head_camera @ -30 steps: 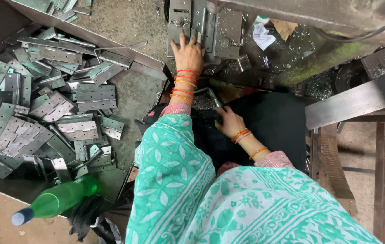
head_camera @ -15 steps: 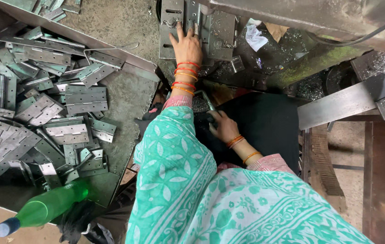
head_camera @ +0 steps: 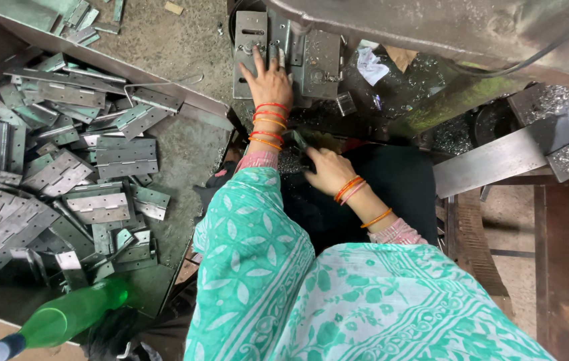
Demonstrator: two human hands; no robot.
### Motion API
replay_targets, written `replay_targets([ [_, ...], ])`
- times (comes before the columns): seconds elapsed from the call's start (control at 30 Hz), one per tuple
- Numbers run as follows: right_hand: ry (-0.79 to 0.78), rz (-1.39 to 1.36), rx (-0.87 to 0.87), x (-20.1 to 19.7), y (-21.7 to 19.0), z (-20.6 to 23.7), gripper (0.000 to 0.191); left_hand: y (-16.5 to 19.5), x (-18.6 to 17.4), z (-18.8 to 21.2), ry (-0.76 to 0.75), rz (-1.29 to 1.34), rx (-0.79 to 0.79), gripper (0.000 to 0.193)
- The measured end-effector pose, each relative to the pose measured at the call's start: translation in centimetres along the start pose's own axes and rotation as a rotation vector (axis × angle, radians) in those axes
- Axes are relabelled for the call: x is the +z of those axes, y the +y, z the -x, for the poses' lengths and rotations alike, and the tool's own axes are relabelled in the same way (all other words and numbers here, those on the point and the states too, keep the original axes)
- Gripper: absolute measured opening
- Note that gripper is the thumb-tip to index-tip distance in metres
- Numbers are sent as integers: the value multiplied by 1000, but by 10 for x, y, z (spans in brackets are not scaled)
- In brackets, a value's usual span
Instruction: The person repeatedly places metal hinge pieces into a press machine, activates the press, and removes the processed pieces. The person handles the metal pieces one at a time and deposits them into a bin after processing.
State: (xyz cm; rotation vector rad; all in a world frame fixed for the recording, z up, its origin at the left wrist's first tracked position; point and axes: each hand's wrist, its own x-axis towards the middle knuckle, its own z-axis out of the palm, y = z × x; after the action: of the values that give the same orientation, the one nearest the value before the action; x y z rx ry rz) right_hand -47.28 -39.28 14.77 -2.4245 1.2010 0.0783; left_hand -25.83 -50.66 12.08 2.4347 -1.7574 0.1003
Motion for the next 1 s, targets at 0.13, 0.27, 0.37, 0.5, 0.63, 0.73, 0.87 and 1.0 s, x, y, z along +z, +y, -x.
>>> replay_targets([
  [0.13, 2, -1, 37, 16, -1, 10, 63, 0, -4, -9, 74, 42, -17, 47],
  [0.27, 36, -81, 89, 40, -1, 25, 57, -2, -6, -9, 45, 42, -25, 42],
  [0.37, 12, -75, 100, 40, 0, 25, 59, -3, -7, -10, 39, 56, -16, 42],
  [0.5, -8, -42, 48, 22, -1, 13, 64, -5, -7, -13, 77, 74, -9, 44],
  [0.63, -44, 18, 36, 14, -2, 7, 66, -4, 0, -15, 67, 63, -5, 48],
  [0.73, -50, -12, 87, 27, 1, 12, 67, -3, 6, -16, -41, 41, -13, 49],
  [0.87, 48, -64, 63, 65, 8, 28, 60, -7, 10, -18, 114, 90, 15, 54],
  [1.0, 155, -146, 0, 85, 23, 32, 63, -10, 8, -19, 83, 107, 41, 54],
])
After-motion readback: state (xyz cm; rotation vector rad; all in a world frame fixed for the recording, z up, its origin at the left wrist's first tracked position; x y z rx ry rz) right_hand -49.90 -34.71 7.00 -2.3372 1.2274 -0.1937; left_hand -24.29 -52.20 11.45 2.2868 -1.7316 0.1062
